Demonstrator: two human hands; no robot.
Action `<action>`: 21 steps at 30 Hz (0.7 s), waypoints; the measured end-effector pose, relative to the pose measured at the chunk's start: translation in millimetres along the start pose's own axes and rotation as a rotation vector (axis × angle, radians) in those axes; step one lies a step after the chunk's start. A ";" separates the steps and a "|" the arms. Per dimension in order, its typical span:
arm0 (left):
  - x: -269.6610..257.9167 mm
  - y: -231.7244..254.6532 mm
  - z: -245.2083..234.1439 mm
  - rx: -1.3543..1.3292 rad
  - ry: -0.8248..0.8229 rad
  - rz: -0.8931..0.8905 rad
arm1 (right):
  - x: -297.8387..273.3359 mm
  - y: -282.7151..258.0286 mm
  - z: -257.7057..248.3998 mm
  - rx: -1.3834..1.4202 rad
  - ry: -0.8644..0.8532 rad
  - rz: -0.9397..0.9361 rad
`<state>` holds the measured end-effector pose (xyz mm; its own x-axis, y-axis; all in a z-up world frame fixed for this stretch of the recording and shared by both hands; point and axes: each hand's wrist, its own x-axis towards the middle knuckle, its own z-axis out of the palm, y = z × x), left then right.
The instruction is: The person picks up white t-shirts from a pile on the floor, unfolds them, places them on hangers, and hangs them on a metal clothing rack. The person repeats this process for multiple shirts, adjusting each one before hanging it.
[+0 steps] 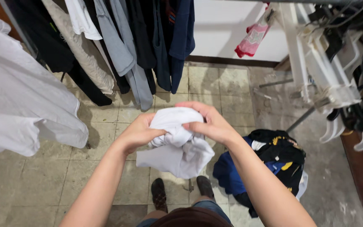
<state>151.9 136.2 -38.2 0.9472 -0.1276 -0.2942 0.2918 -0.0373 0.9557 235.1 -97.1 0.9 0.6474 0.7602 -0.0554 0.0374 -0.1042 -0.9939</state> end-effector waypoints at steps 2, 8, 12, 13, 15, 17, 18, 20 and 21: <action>-5.4 0.7 -10.7 -0.045 -0.073 0.024 | 6.9 5.1 10.4 0.020 0.100 -0.012; -19.2 12.1 -18.4 -0.447 -0.095 0.066 | 21.0 11.9 51.9 -0.291 0.513 -0.192; -28.4 19.7 -27.2 -0.609 0.193 -0.007 | 9.2 2.9 86.0 -0.439 0.720 -0.371; -30.6 21.0 -28.5 -0.639 0.254 -0.011 | 5.7 1.1 94.8 -0.386 0.724 -0.382; -35.7 22.4 -29.1 -0.665 0.245 0.009 | 2.4 0.6 115.9 -0.416 0.641 -0.333; -41.0 23.1 -28.3 -0.690 0.211 0.019 | 3.4 3.5 127.2 -0.397 0.562 -0.262; -43.2 24.1 -27.8 -0.700 0.180 0.022 | 6.1 5.9 129.9 -0.366 0.526 -0.217; -48.0 27.5 -27.3 -0.716 0.105 0.019 | 10.0 12.8 131.4 -0.310 0.475 -0.174; -50.7 29.5 -27.2 -0.722 0.062 0.014 | 10.1 16.9 129.7 -0.285 0.460 -0.174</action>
<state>116.1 168.5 4.8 0.9510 -0.0663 -0.3019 0.2745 0.6302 0.7263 143.5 -8.0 -28.9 0.8758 0.4308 0.2177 0.3359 -0.2201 -0.9158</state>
